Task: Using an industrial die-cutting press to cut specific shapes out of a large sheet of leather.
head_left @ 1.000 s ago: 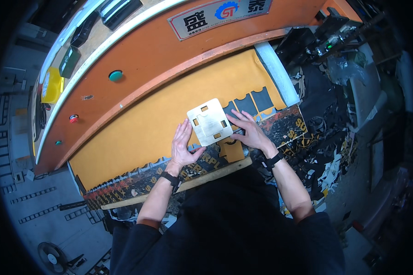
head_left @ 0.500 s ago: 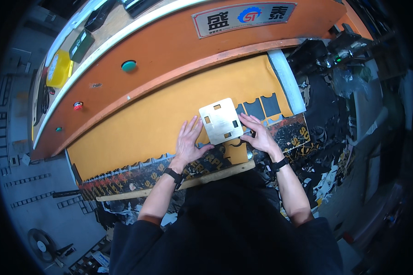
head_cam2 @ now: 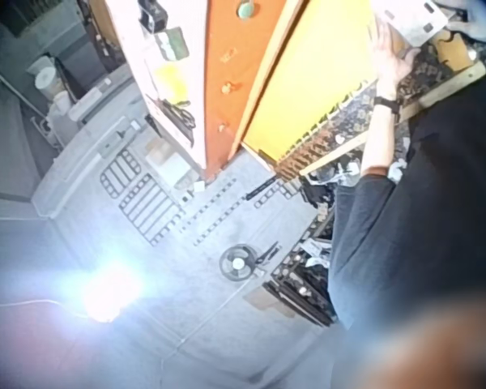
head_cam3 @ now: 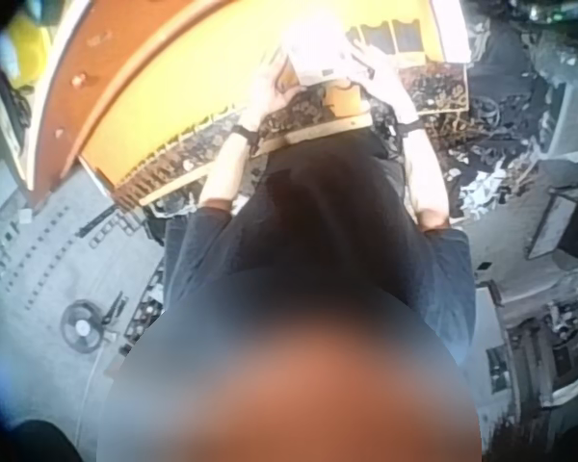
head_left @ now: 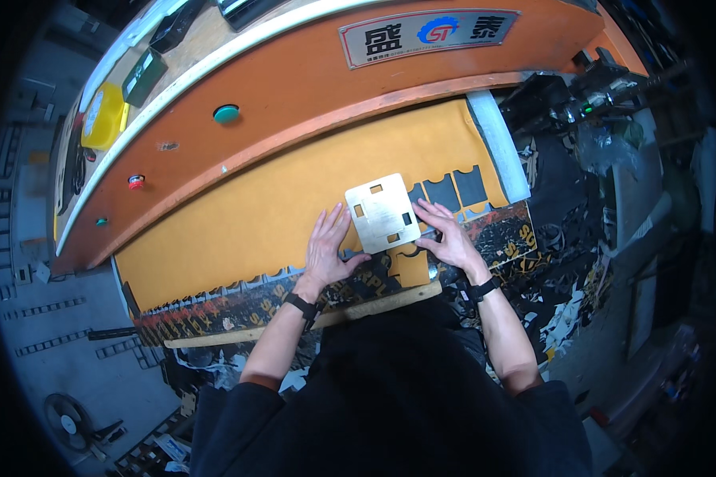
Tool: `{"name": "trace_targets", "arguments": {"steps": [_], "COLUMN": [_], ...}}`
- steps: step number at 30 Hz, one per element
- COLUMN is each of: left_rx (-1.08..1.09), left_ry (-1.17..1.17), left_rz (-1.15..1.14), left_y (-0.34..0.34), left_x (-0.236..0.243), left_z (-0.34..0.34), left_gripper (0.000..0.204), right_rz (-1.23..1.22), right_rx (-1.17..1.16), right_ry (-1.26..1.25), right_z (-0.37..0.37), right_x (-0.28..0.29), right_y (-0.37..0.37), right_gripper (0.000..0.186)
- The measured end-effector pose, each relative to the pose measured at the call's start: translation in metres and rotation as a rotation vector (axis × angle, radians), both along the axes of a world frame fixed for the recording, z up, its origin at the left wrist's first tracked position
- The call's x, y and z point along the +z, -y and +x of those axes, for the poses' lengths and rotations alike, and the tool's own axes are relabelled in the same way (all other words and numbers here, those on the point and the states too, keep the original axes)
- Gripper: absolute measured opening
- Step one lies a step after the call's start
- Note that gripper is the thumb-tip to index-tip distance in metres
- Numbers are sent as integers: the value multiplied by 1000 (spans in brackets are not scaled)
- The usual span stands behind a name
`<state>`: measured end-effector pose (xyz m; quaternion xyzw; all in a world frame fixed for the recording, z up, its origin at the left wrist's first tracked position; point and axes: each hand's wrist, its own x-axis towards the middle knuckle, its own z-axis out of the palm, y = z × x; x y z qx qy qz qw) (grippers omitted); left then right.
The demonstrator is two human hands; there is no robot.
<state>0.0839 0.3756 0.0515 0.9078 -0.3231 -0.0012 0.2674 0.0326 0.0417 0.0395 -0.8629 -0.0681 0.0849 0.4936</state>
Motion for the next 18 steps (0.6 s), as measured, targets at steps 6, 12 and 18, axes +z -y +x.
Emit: {"name": "trace_targets", "arguments": {"steps": [6,12,18], "left_rx": [5,11,-5], "left_ry": [-43,-22,-10], "left_rz": [-10,-1,-15], "left_y": [1,0,1], "left_x": [-2,1,-2], "left_z": [-2,-1,2], "left_gripper": [110,113,109], "right_rz": [-2,23,0], "right_rx": [24,13,13], "right_ry": [50,119,189], "right_z": [0,0,0], "right_x": [1,-3,-15], "right_y": [-1,-1,0], "right_gripper": [85,81,82]}}
